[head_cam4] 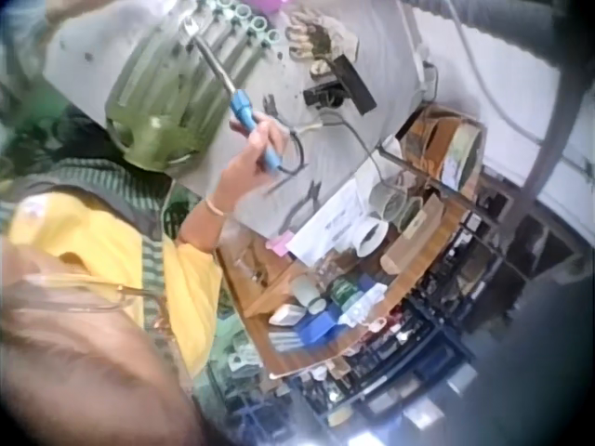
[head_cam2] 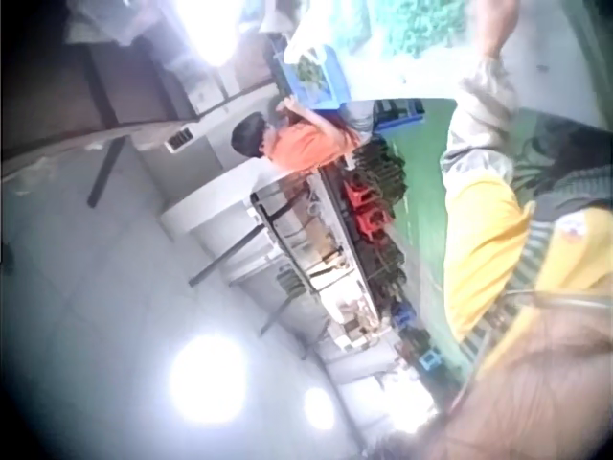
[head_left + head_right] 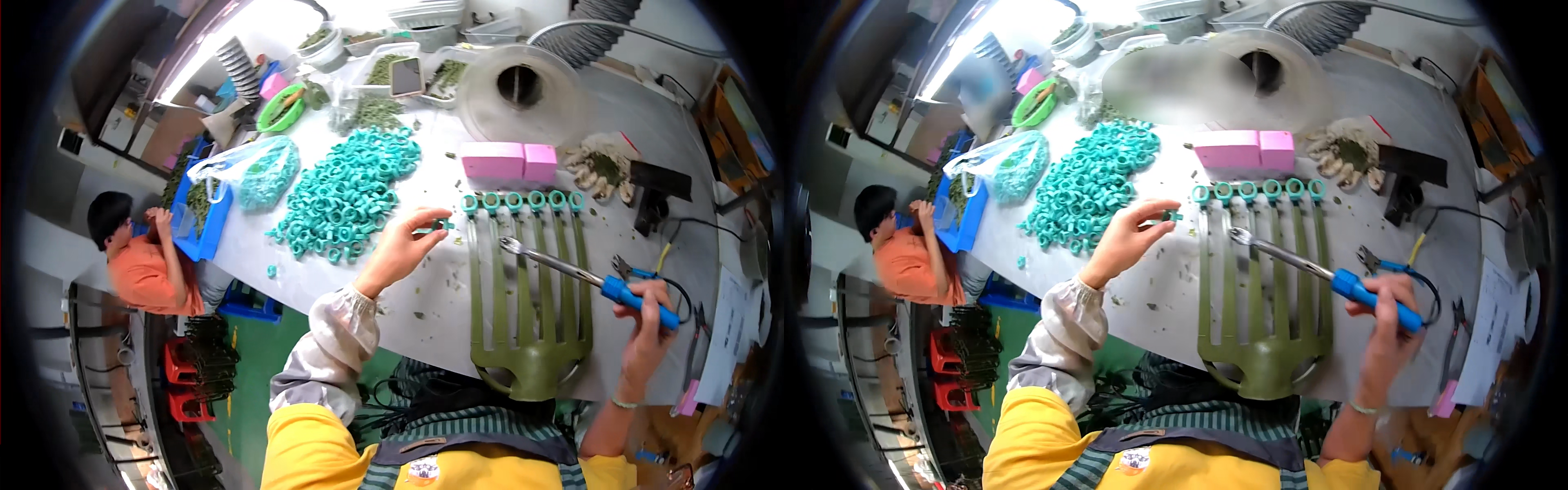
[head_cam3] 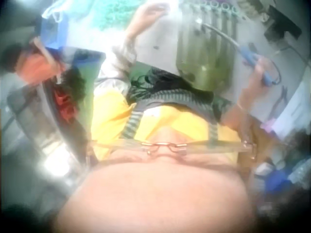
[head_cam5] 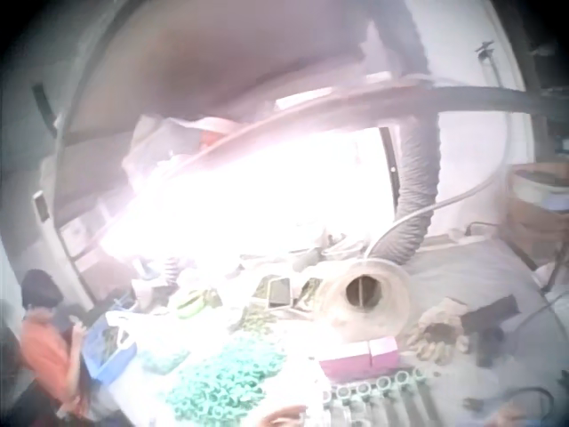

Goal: The person uses cutters and a soldering iron to attach green plastic rings onto a green plastic frame. They also place green plastic rings into a clear plastic bag.

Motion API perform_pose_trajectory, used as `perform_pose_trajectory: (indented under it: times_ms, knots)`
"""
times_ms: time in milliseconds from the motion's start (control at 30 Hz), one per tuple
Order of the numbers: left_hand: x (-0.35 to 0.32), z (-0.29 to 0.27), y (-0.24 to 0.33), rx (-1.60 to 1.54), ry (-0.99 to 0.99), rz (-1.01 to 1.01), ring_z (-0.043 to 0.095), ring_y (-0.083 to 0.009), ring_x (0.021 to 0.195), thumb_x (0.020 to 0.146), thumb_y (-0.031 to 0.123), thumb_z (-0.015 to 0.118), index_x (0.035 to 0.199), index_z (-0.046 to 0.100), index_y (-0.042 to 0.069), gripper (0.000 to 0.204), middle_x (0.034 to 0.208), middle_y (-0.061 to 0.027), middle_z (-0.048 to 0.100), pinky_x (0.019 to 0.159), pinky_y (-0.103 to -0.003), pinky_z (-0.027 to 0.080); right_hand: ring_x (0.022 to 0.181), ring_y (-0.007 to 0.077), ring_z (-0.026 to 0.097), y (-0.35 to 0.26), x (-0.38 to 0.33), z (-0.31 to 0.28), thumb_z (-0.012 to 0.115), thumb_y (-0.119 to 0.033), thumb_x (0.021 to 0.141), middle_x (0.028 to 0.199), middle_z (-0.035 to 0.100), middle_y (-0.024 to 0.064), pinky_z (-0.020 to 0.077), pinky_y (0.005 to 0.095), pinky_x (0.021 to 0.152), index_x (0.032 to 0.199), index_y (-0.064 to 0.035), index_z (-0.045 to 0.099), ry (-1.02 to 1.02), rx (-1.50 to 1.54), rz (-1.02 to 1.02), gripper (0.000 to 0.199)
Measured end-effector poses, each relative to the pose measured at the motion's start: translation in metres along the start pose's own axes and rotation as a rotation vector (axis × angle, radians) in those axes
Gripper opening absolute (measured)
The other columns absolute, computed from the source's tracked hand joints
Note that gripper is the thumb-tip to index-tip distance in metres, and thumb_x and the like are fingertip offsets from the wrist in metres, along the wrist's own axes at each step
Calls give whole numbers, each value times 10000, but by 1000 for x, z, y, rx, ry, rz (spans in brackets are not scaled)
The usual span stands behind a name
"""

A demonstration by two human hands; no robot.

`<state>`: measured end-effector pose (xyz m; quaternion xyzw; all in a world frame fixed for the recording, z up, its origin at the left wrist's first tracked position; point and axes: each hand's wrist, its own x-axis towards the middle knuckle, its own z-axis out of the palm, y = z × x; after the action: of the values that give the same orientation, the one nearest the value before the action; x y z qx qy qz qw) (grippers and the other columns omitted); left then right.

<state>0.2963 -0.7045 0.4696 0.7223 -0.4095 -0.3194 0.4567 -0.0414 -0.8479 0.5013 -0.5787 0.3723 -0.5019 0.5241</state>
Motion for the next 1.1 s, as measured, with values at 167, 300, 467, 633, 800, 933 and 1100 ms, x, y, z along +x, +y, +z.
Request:
perform_pose_trajectory:
  times_ms: [167, 300, 467, 633, 800, 933, 1100]
  knots:
    - [2, 7, 7, 270, 20, 311, 640, -235, 1025, 874, 42, 691, 1147, 676, 51, 274, 1178, -87, 641, 856, -322, 540, 697, 183, 674, 11, 4, 27, 550, -73, 967, 953, 604, 109, 582, 272, 603, 915, 84, 638, -172, 120, -78, 188]
    - [16, 11, 6, 531, 54, 525, 590, -317, 1050, 813, 43, 719, 1104, 688, 46, 292, 1080, -99, 688, 881, -385, 494, 707, 194, 691, 13, 5, 35, 545, -61, 971, 957, 614, 116, 603, 279, 632, 946, 85, 647, -202, 121, -69, 180]
    - [21, 16, 5, 567, 15, 576, 588, -307, 1021, 806, 32, 712, 1088, 693, 30, 283, 1083, -85, 693, 895, -387, 496, 706, 196, 695, 22, 6, 40, 546, -52, 969, 962, 620, 114, 602, 279, 635, 954, 86, 647, -216, 149, -56, 171]
    - [28, 16, 1, 664, -31, 570, 600, -302, 1060, 824, 60, 709, 1102, 697, 42, 279, 1126, -91, 691, 911, -382, 495, 712, 195, 697, 26, 9, 48, 549, -47, 965, 956, 625, 109, 597, 272, 635, 948, 83, 651, -206, 166, -22, 167]
    - [26, 13, 2, 706, -37, 565, 597, -306, 1063, 821, 63, 708, 1117, 692, 44, 297, 1132, -96, 687, 916, -388, 495, 680, 188, 688, 14, 10, 41, 550, -58, 963, 936, 623, 103, 592, 272, 618, 919, 78, 653, -211, 131, -31, 176]
    - [31, 13, 5, 684, -36, 645, 601, -294, 1021, 825, 65, 710, 1144, 676, 51, 321, 1081, -114, 669, 899, -380, 494, 636, 187, 675, -1, 10, 28, 551, -90, 960, 908, 617, 102, 583, 269, 586, 898, 76, 651, -174, 96, -17, 204]
    - [47, -48, -34, 936, 468, 358, 564, -280, 886, 844, 194, 739, 934, 643, 68, 182, 950, -90, 590, 779, -387, 450, 620, 195, 669, 0, 7, 27, 549, -96, 955, 896, 614, 114, 575, 278, 537, 886, 70, 650, -181, 135, -8, 206]
